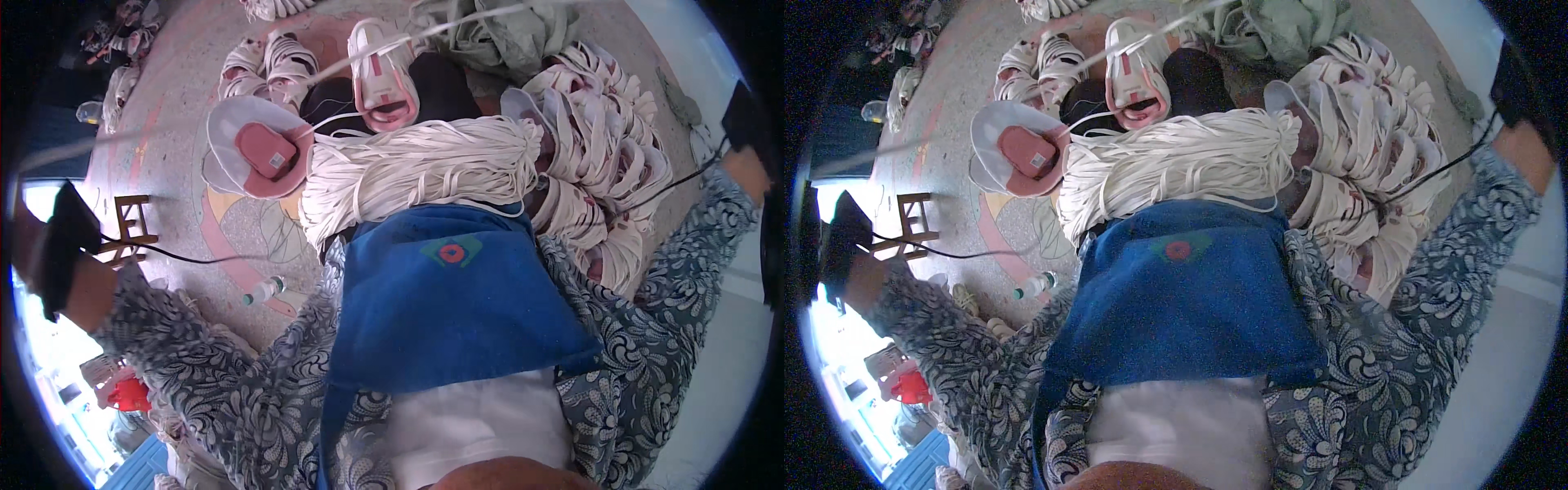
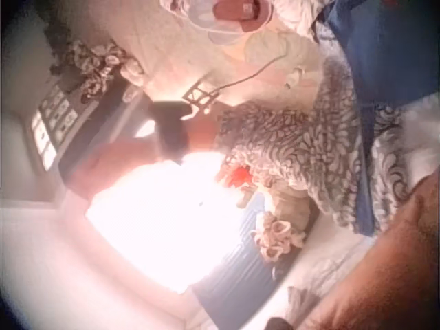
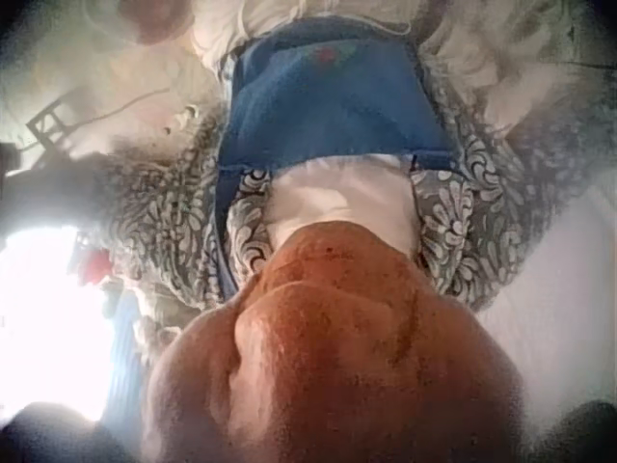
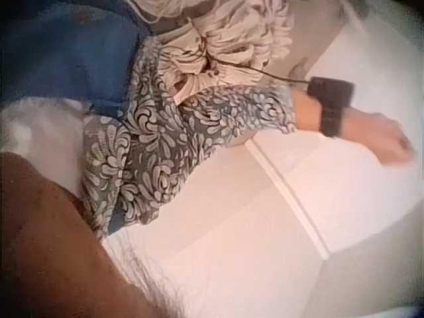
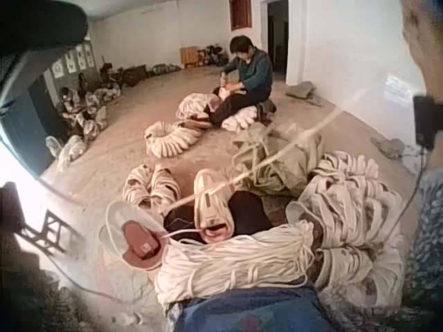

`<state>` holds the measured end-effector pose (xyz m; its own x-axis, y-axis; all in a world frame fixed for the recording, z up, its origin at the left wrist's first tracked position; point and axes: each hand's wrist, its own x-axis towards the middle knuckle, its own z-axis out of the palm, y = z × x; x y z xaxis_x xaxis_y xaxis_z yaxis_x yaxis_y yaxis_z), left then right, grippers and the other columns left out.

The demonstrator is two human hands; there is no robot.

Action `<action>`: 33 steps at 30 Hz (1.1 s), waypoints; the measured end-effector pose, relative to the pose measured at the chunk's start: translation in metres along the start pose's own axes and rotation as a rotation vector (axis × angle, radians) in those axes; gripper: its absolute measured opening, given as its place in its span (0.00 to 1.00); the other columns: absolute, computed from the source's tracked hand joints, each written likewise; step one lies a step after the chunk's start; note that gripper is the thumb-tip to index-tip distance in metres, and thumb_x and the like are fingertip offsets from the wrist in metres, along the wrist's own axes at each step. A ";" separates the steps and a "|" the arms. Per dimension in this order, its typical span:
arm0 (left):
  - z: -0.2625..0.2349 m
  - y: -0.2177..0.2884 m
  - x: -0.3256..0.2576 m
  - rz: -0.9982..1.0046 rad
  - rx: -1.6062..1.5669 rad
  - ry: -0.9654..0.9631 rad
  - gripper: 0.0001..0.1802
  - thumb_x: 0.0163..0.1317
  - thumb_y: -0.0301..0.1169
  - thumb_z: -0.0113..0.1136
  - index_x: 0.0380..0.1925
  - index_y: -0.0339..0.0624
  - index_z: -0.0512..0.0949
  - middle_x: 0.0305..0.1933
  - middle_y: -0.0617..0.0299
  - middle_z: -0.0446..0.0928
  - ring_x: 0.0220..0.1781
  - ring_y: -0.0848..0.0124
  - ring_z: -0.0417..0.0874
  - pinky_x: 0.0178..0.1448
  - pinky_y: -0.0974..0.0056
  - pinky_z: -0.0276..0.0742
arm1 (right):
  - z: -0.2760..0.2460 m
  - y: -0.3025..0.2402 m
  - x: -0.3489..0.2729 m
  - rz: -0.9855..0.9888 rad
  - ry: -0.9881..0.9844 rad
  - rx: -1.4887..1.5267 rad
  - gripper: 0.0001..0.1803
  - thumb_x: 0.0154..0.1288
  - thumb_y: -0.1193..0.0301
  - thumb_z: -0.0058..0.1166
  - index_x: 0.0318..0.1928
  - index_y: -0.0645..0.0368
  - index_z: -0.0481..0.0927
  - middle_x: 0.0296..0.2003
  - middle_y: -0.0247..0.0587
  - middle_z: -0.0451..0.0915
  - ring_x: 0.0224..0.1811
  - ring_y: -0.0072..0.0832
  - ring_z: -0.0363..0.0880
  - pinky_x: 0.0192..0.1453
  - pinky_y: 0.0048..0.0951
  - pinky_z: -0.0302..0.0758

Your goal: The person sits on the floor and threads white shoelaces through the eyelets of a pink and white sneaker. They repeatedly pull the laces through the eyelets and adjust the shoe's position while working on a single shoe.

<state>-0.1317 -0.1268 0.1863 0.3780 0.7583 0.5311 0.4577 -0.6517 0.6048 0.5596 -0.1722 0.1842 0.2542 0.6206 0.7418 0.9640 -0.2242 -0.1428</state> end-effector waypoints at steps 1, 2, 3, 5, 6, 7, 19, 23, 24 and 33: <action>-0.040 -0.015 0.031 0.014 0.156 0.098 0.13 0.66 0.29 0.52 0.49 0.43 0.79 0.55 0.55 0.76 0.52 0.66 0.78 0.56 0.66 0.72 | 0.005 0.023 0.007 0.007 0.018 -0.102 0.15 0.62 0.65 0.55 0.48 0.54 0.76 0.42 0.42 0.76 0.41 0.34 0.76 0.47 0.31 0.71; -0.074 -0.031 0.058 0.026 0.295 0.181 0.13 0.65 0.29 0.52 0.49 0.43 0.79 0.55 0.55 0.76 0.53 0.66 0.78 0.56 0.66 0.72 | 0.013 0.039 0.017 -0.050 0.025 -0.243 0.15 0.62 0.65 0.55 0.48 0.54 0.76 0.42 0.42 0.76 0.41 0.34 0.77 0.48 0.32 0.72; -0.087 -0.058 0.081 0.048 0.381 0.214 0.14 0.65 0.29 0.52 0.49 0.44 0.79 0.56 0.55 0.76 0.53 0.66 0.78 0.57 0.66 0.72 | 0.013 0.053 0.030 -0.170 0.036 -0.458 0.15 0.62 0.65 0.55 0.48 0.54 0.76 0.43 0.42 0.76 0.41 0.34 0.77 0.48 0.32 0.72; -0.071 -0.093 0.108 0.096 0.481 0.142 0.14 0.65 0.28 0.52 0.49 0.44 0.79 0.57 0.55 0.77 0.54 0.66 0.78 0.57 0.66 0.72 | 0.036 0.033 0.037 -0.424 0.080 -0.703 0.15 0.61 0.65 0.55 0.49 0.54 0.76 0.43 0.43 0.76 0.42 0.35 0.77 0.49 0.33 0.72; -0.048 -0.106 0.110 0.075 0.464 0.050 0.14 0.64 0.28 0.52 0.49 0.43 0.79 0.55 0.56 0.77 0.53 0.66 0.79 0.55 0.66 0.73 | 0.064 0.007 0.031 -0.472 0.091 -0.607 0.15 0.61 0.65 0.55 0.49 0.54 0.76 0.43 0.43 0.76 0.43 0.35 0.78 0.50 0.33 0.73; -0.009 -0.113 0.102 0.041 0.404 -0.076 0.15 0.62 0.27 0.52 0.48 0.42 0.79 0.54 0.57 0.78 0.51 0.66 0.80 0.54 0.66 0.74 | 0.084 -0.088 0.002 -0.355 -0.010 -0.084 0.12 0.67 0.66 0.52 0.47 0.57 0.78 0.35 0.36 0.75 0.31 0.23 0.69 0.35 0.24 0.64; 0.199 -0.071 0.032 -0.138 0.099 -0.438 0.16 0.53 0.32 0.68 0.39 0.41 0.74 0.35 0.55 0.74 0.34 0.54 0.80 0.35 0.57 0.76 | 0.157 -0.292 -0.152 -0.220 -0.919 0.860 0.15 0.66 0.68 0.54 0.49 0.64 0.78 0.38 0.47 0.80 0.40 0.40 0.80 0.44 0.32 0.76; 0.205 -0.069 0.020 -0.130 0.079 -0.486 0.13 0.52 0.32 0.68 0.35 0.41 0.76 0.34 0.58 0.70 0.32 0.57 0.80 0.32 0.58 0.76 | 0.145 -0.293 -0.150 -0.216 -0.950 0.879 0.12 0.64 0.69 0.57 0.44 0.64 0.79 0.34 0.44 0.79 0.33 0.37 0.79 0.37 0.31 0.74; 0.206 -0.071 0.019 -0.162 0.070 -0.498 0.12 0.53 0.31 0.68 0.34 0.41 0.76 0.34 0.58 0.70 0.32 0.57 0.80 0.32 0.58 0.76 | 0.144 -0.294 -0.150 -0.238 -0.948 0.879 0.11 0.63 0.70 0.58 0.42 0.64 0.79 0.33 0.44 0.79 0.32 0.35 0.79 0.35 0.31 0.74; 0.154 -0.108 0.027 -0.275 -0.066 -0.422 0.05 0.56 0.25 0.64 0.30 0.37 0.78 0.29 0.59 0.74 0.32 0.68 0.77 0.36 0.64 0.74 | 0.137 -0.292 -0.148 -0.401 -0.811 0.780 0.08 0.60 0.74 0.58 0.39 0.63 0.79 0.32 0.41 0.77 0.30 0.37 0.77 0.32 0.33 0.74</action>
<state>-0.0466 -0.0340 0.0441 0.5493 0.8327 0.0692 0.5389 -0.4164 0.7323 0.2512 -0.0958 0.0264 -0.3708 0.8987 0.2341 0.7016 0.4362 -0.5634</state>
